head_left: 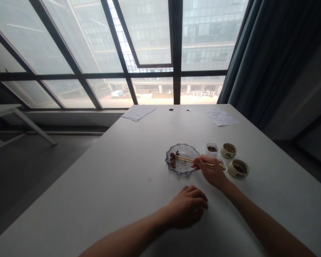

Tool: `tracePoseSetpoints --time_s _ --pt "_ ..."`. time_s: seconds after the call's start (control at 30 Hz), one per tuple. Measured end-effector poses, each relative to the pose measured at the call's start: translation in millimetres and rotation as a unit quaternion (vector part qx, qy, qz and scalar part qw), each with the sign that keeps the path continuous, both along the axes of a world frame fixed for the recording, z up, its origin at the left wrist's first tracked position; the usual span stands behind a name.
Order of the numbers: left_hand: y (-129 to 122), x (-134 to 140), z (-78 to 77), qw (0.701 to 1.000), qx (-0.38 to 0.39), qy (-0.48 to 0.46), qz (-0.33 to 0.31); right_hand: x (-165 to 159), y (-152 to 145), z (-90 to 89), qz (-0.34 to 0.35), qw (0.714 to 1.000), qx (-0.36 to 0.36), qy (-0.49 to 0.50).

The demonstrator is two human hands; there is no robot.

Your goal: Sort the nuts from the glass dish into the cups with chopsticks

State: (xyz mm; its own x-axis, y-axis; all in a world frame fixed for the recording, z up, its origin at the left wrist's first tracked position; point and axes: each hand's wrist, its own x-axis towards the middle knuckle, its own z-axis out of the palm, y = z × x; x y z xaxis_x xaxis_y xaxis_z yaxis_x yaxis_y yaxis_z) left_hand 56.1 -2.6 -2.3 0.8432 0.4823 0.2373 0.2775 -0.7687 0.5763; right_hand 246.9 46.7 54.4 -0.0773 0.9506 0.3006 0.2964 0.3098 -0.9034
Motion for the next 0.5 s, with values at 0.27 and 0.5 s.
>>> tracePoseSetpoints --time_s 0.27,0.5 --pt "0 0 2.1 1.0 -0.009 0.004 -0.003 2 -3 7.3 0.01 0.996 0.071 -0.06" --pt "-1 0 1.6 1.0 -0.006 0.006 0.002 1 -1 -4.8 0.012 0.998 0.052 -0.033"
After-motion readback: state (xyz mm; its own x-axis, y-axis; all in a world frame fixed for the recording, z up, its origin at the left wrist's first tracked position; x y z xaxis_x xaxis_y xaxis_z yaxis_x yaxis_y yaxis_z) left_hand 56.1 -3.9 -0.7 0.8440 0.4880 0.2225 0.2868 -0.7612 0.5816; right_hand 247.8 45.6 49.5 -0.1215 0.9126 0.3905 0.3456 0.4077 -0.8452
